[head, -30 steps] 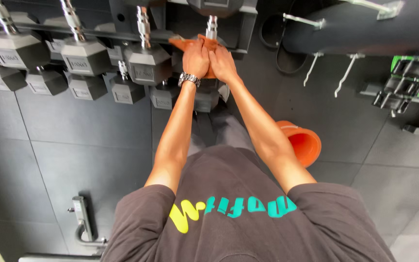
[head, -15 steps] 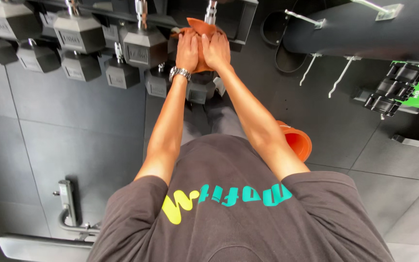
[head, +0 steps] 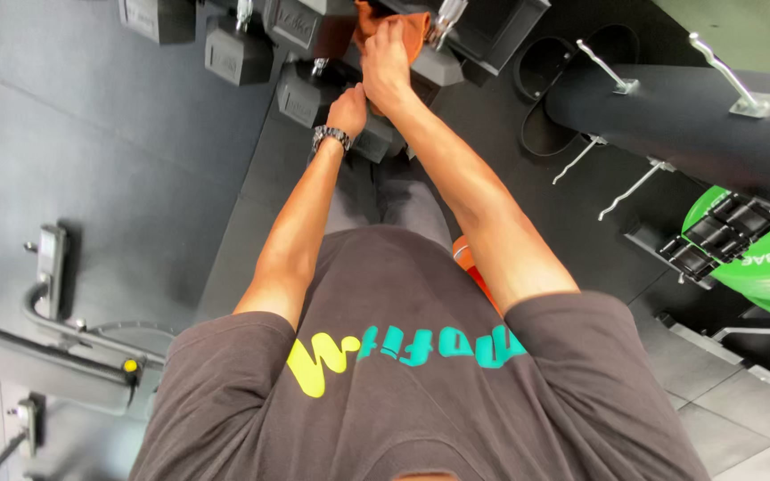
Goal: The person wipes dumbbells on a wall-mounted rack with an orange cloth. They dip the cloth into an orange bucket of water, wring it out, and then systematically clean each dumbbell one by one, moving along the rack.
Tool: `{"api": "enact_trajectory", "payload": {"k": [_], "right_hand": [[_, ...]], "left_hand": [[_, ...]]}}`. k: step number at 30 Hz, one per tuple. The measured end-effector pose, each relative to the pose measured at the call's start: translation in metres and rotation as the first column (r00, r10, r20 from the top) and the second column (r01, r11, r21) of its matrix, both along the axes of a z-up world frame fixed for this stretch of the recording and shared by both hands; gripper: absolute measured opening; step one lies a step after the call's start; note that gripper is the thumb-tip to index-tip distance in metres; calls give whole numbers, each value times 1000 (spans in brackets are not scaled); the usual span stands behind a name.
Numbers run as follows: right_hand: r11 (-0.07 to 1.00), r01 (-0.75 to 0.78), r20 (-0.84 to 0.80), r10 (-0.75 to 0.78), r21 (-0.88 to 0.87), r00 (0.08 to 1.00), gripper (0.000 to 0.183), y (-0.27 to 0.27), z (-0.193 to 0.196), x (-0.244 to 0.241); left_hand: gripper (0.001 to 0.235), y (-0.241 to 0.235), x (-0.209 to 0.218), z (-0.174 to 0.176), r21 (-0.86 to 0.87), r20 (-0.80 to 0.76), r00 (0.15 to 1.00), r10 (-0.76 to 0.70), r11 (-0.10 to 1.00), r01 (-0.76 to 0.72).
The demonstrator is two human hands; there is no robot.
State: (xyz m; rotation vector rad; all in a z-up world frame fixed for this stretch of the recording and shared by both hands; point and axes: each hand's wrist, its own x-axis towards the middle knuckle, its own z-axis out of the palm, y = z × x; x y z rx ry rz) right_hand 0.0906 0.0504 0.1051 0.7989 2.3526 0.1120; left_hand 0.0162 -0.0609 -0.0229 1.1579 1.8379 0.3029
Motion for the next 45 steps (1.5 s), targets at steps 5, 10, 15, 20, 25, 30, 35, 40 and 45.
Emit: {"api": "enact_trajectory", "payload": {"k": [5,10,15,20,25,30,35,40,45], "right_hand": [[953,-278,1,280,119,960,51,-32,-1,10],[961,13,-556,148,275,818,64,-77,26,100],[887,460,-785,-312,-40,534,57,-115,29,101],[631,683,-852,-523,-369,23,66,-128,15,65],[296,660,-697,-517,-691,-497,62,-71,-15,69],[24,170,-157,-518,-985,-841,66,-29,-46,98],[191,677,-676,-451,-711,-583,71,-78,-50,42],[254,957,-853,-521,-141,13,70,-83,-30,30],[732,681,-725,-463,11,510,52,-74,3,28]], "left_hand": [[52,2,-33,20,130,140,916,377,910,-394],[46,41,-27,79,279,247,918,309,885,-373],[44,41,10,132,568,85,996,7,821,-54],[50,20,16,159,724,-217,941,-261,604,335],[48,33,-20,157,725,-205,872,-445,529,441],[42,46,-47,138,706,-155,886,-436,579,408],[40,60,-51,102,584,216,939,-267,806,95],[37,63,-52,57,229,370,929,-4,969,-87],[36,53,-65,37,112,476,879,33,989,-98]]}}
